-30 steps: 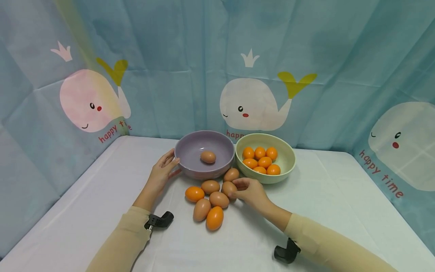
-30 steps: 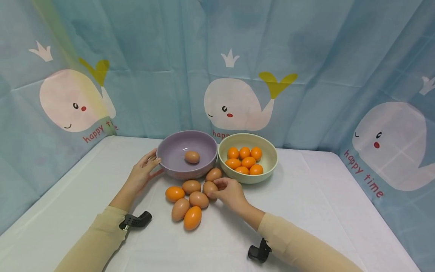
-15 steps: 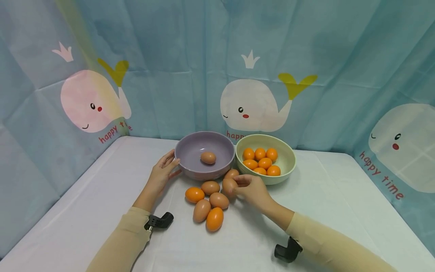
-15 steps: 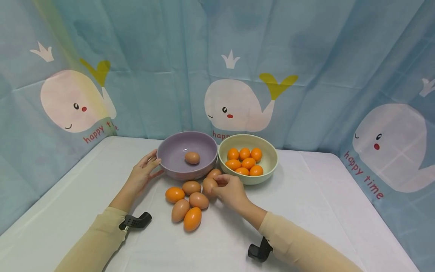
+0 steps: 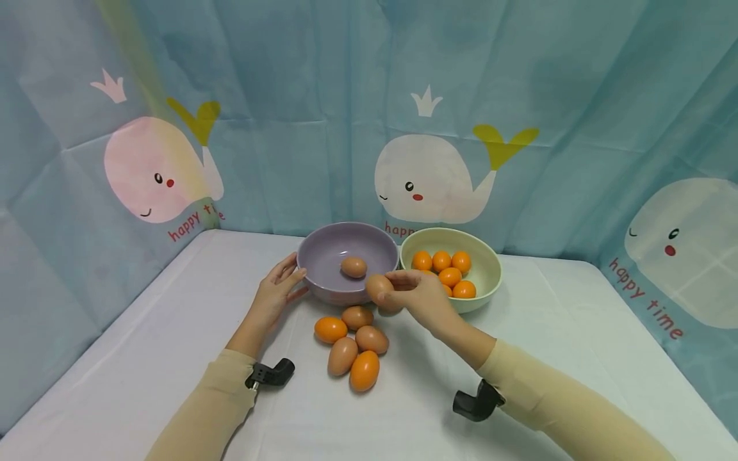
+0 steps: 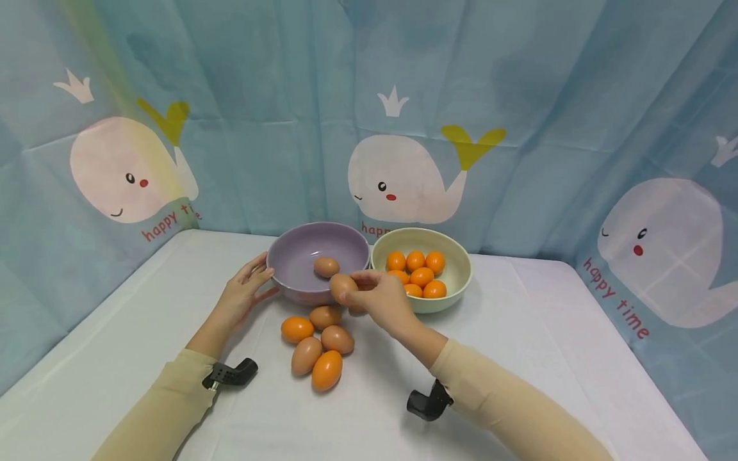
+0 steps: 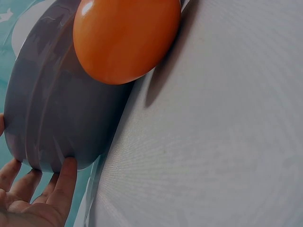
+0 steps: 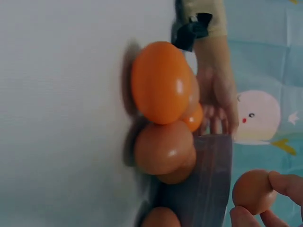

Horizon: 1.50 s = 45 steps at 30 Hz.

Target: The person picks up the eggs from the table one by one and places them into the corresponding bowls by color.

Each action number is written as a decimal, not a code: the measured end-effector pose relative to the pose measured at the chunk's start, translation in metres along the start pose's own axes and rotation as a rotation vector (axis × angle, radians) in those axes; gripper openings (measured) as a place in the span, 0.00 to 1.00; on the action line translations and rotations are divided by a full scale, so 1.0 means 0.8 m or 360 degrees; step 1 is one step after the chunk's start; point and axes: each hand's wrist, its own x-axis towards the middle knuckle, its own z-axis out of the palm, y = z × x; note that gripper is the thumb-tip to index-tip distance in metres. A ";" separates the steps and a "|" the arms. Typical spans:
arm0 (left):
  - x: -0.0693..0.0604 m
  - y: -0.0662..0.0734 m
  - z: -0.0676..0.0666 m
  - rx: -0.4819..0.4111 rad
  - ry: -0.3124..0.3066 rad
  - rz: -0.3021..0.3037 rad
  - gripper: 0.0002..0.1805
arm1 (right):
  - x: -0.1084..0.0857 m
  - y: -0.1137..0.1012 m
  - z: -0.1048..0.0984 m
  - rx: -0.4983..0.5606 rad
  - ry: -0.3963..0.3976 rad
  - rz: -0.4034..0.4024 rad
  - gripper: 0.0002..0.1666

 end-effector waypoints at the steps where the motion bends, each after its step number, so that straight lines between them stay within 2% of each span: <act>1: 0.000 0.000 0.000 -0.0006 0.0002 -0.0002 0.37 | 0.004 -0.004 0.002 0.0011 -0.0007 0.0012 0.25; 10: 0.000 -0.002 0.000 -0.0018 0.0003 -0.0006 0.38 | 0.040 -0.025 0.022 0.0009 -0.0099 0.0018 0.24; 20: 0.004 -0.004 0.004 -0.0026 -0.0009 0.0007 0.37 | 0.085 -0.021 0.036 0.0125 -0.0179 0.0057 0.24; 27: 0.003 -0.002 0.002 -0.0026 -0.0018 0.0021 0.37 | 0.105 -0.023 0.047 -0.0042 -0.0165 0.0031 0.24; 37: 0.004 -0.004 0.000 -0.0026 0.0004 -0.0001 0.37 | 0.126 -0.011 0.063 -0.0242 -0.0252 -0.0102 0.22; 42: 0.002 -0.004 -0.001 -0.0018 0.0005 0.0003 0.37 | 0.134 -0.009 0.071 -0.0248 -0.0275 -0.0072 0.20; 45: 0.002 -0.004 -0.001 -0.0015 0.0002 0.0001 0.37 | 0.136 -0.009 0.073 -0.0317 -0.0286 -0.0060 0.21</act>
